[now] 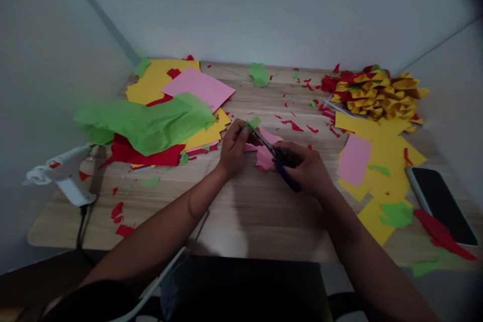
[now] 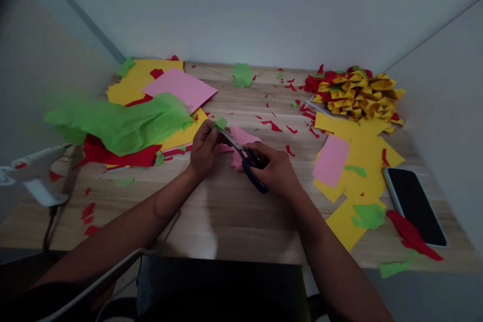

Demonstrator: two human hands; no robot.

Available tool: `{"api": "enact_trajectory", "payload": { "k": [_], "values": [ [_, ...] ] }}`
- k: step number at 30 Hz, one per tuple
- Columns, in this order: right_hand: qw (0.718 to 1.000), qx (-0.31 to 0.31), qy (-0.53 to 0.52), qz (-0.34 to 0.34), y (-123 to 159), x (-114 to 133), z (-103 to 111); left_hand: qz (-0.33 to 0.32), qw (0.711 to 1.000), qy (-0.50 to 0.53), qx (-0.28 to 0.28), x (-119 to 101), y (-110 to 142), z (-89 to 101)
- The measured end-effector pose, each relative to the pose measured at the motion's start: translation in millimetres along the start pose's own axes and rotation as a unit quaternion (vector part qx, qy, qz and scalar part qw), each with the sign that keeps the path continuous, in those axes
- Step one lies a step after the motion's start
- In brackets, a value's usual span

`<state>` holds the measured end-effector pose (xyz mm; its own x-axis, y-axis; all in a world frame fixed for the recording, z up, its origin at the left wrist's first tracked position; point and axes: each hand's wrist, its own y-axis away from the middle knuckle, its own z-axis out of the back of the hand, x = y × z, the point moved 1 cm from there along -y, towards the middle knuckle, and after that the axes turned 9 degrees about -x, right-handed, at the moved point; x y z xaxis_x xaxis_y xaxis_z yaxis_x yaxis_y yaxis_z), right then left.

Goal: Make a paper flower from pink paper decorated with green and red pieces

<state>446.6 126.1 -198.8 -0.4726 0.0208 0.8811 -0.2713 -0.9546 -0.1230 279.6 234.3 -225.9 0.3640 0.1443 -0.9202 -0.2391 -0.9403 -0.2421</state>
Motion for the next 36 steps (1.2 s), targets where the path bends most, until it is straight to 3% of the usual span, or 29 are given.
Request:
{"api": "enact_trajectory", "payload": {
  "k": [12, 18, 22, 25, 32, 36],
  "values": [
    [0.999, -0.027, -0.033, -0.026, -1, 3, 0, 0.034, 0.999, 0.013, 0.008, 0, 0, -0.5],
    [0.992, -0.072, 0.101, -0.022, -9, -7, 30, -0.004, 0.999, -0.023, -0.026, 0, -3, 1.4],
    [0.983, 0.036, 0.132, -0.119, -12, -19, 52, -0.018, 0.998, -0.022, -0.048, 2, -5, 3.4],
    [0.976, 0.094, 0.135, -0.145, -9, -21, 58, -0.025, 0.997, -0.044, -0.057, 3, -6, 4.4],
    [0.983, 0.048, 0.174, -0.028, -6, -5, 50, -0.032, 0.985, -0.151, -0.077, 8, -10, 8.2],
    [0.980, 0.064, 0.190, 0.007, -5, -4, 46, -0.027, 0.984, -0.164, -0.056, 8, -10, 6.6]
  ]
}}
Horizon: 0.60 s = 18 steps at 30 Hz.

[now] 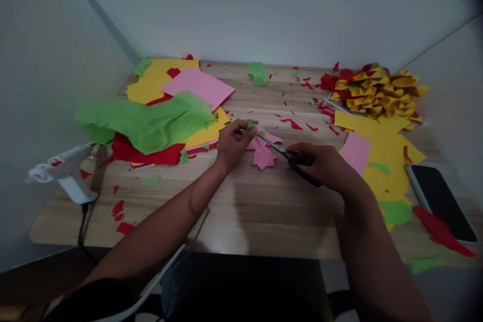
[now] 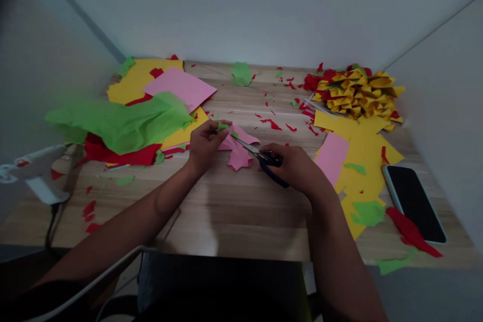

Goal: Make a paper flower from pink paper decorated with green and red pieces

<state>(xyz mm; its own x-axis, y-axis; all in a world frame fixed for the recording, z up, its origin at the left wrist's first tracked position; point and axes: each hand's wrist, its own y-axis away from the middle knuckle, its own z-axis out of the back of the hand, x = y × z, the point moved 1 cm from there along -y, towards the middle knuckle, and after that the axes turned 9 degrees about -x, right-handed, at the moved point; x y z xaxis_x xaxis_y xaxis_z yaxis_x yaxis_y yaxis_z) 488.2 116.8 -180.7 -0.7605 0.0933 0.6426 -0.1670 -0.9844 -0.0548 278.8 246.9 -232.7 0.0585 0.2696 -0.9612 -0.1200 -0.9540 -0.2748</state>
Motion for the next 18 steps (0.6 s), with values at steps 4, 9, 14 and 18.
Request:
{"api": "enact_trajectory", "payload": {
  "k": [4, 9, 14, 18],
  "values": [
    [1.000, 0.022, -0.003, 0.001, 1, 2, 1, 0.000, 1.000, -0.009, 0.023, 0, 1, -0.5],
    [0.999, 0.033, -0.002, 0.022, 2, 5, 1, -0.008, 0.999, -0.029, 0.016, 1, 2, 0.3],
    [0.999, 0.017, 0.044, 0.008, -1, -1, 3, 0.008, 0.998, -0.021, -0.051, 7, -4, 2.2],
    [0.985, -0.063, 0.145, -0.069, -6, -17, 7, 0.044, 0.999, -0.020, -0.014, 11, -11, 5.3]
  ]
}}
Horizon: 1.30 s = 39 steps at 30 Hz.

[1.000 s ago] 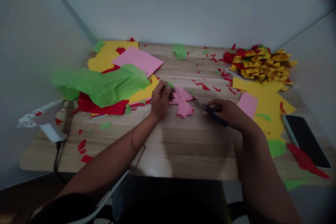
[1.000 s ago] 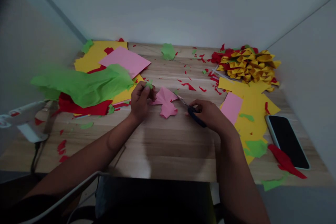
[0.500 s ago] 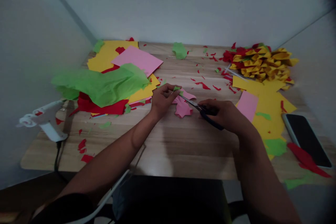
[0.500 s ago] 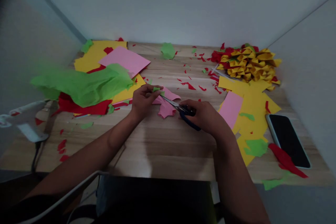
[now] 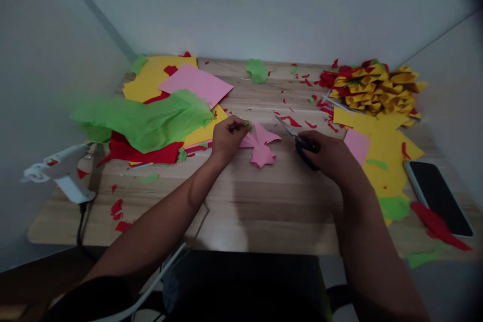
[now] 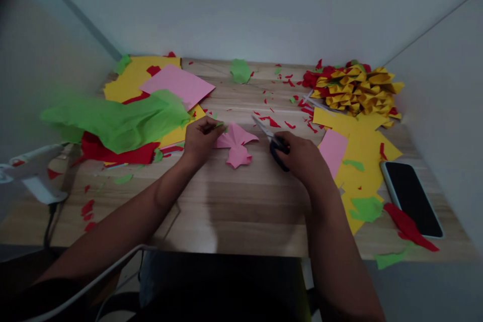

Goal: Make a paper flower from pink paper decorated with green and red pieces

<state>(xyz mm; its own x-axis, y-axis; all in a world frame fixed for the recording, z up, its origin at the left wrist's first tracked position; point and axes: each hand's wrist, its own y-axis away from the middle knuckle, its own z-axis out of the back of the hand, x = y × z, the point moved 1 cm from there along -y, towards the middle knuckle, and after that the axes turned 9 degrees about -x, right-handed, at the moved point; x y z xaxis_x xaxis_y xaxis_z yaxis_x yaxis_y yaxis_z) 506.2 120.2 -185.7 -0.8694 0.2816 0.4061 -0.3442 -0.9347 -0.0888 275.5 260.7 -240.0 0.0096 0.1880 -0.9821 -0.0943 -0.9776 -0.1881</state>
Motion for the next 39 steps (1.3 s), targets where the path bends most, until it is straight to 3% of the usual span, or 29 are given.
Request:
{"api": "enact_trajectory", "payload": {
  "k": [3, 6, 13, 22, 25, 28, 33, 39],
  "values": [
    [0.995, -0.052, 0.071, -0.036, -5, -13, -6, 0.014, 0.996, -0.057, 0.065, -3, -1, 2.4],
    [0.994, -0.080, 0.074, -0.027, -8, -19, -14, 0.002, 0.986, -0.126, 0.110, -7, 1, 4.5],
    [0.991, -0.090, 0.091, -0.033, -6, -13, -21, -0.084, 0.951, -0.281, 0.095, -10, 3, 6.0],
    [0.989, -0.107, 0.097, -0.024, 0, -6, -28, -0.175, 0.957, -0.212, 0.092, -16, -2, 8.9],
    [0.980, -0.192, 0.055, 0.011, 2, 6, -27, -0.189, 0.966, -0.157, 0.086, -20, -4, 7.0],
    [0.957, -0.272, -0.081, 0.059, 6, 29, -24, -0.158, 0.975, -0.112, 0.105, -32, 0, 1.2],
    [0.925, -0.218, -0.291, 0.115, 14, 56, -29, -0.115, 0.965, -0.107, 0.208, -67, 23, -3.9],
    [0.907, -0.117, -0.356, 0.190, 24, 66, -24, -0.114, 0.950, -0.167, 0.239, -85, 65, 19.2]
  ]
}}
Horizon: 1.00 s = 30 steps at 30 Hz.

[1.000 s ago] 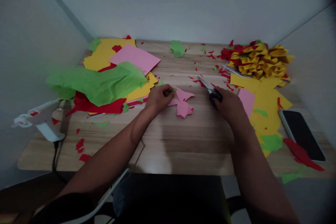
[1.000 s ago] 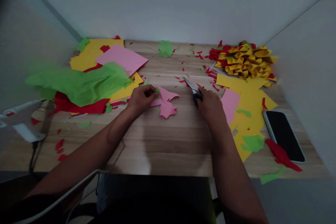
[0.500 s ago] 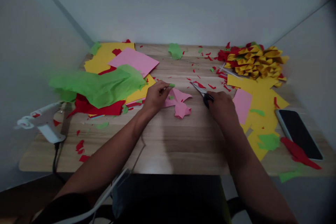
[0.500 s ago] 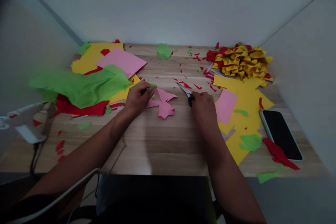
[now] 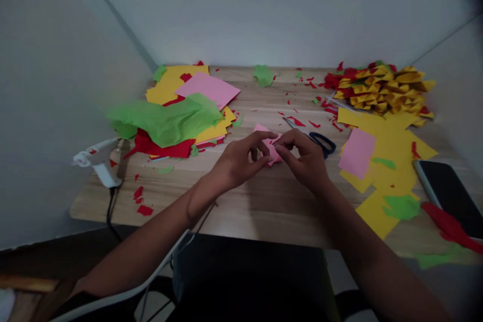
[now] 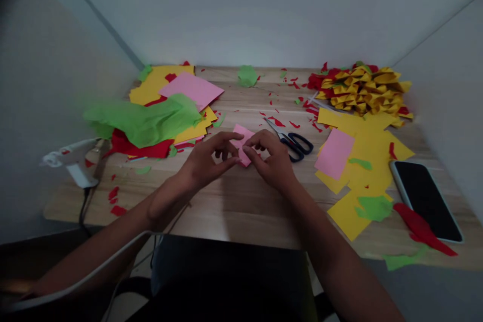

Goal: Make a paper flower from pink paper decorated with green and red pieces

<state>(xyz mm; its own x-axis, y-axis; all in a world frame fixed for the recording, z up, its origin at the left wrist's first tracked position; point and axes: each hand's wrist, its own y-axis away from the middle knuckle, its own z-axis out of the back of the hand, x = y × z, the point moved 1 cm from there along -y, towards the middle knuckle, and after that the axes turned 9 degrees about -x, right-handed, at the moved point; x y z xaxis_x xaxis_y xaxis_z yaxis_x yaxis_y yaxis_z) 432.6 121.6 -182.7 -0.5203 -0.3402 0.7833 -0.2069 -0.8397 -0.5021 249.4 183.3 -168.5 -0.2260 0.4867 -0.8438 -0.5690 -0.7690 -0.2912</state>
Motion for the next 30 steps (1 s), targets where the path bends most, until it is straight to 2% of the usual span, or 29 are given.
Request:
{"api": "enact_trajectory", "payload": {
  "k": [3, 8, 11, 13, 15, 18, 21, 22, 23, 25, 26, 28, 30],
  "values": [
    [0.998, 0.050, -0.018, 0.027, 3, 9, -1, 0.016, 1.000, -0.013, -0.008, -6, 25, 8.8],
    [0.998, 0.059, 0.019, 0.031, 9, 6, -7, 0.044, 0.994, -0.099, -0.024, -11, 58, 41.2],
    [0.995, 0.084, 0.053, 0.031, 11, 0, -10, 0.089, 0.988, -0.122, 0.039, 1, 73, 60.4],
    [0.993, 0.094, 0.067, 0.031, 12, -2, -12, 0.103, 0.975, -0.178, 0.086, 13, 80, 68.6],
    [0.991, 0.108, 0.074, 0.032, 13, -2, -13, 0.084, 0.957, -0.263, 0.087, 19, 87, 76.2],
    [0.987, 0.137, 0.073, 0.030, 14, -2, -15, 0.063, 0.936, -0.345, 0.008, 17, 100, 96.7],
    [0.987, 0.142, 0.076, 0.026, 14, -1, -14, 0.085, 0.910, -0.379, -0.143, 12, 122, 135.9],
    [0.987, 0.139, 0.080, 0.025, 14, -1, -13, 0.093, 0.888, -0.404, -0.200, 12, 131, 151.5],
    [0.987, 0.136, 0.083, 0.025, 13, -1, -12, 0.106, 0.854, -0.436, -0.264, 14, 141, 167.2],
    [0.988, 0.123, 0.085, 0.027, 13, -1, -10, 0.182, 0.778, -0.473, -0.371, 26, 160, 195.1],
    [0.989, 0.116, 0.085, 0.027, 14, -1, -10, 0.223, 0.761, -0.460, -0.399, 35, 168, 205.9],
    [0.991, 0.101, 0.084, 0.022, 15, -2, -9, 0.285, 0.757, -0.398, -0.433, 55, 179, 219.9],
    [0.992, 0.094, 0.087, 0.015, 16, -4, -9, 0.300, 0.777, -0.368, -0.414, 74, 181, 224.7]
  ]
}}
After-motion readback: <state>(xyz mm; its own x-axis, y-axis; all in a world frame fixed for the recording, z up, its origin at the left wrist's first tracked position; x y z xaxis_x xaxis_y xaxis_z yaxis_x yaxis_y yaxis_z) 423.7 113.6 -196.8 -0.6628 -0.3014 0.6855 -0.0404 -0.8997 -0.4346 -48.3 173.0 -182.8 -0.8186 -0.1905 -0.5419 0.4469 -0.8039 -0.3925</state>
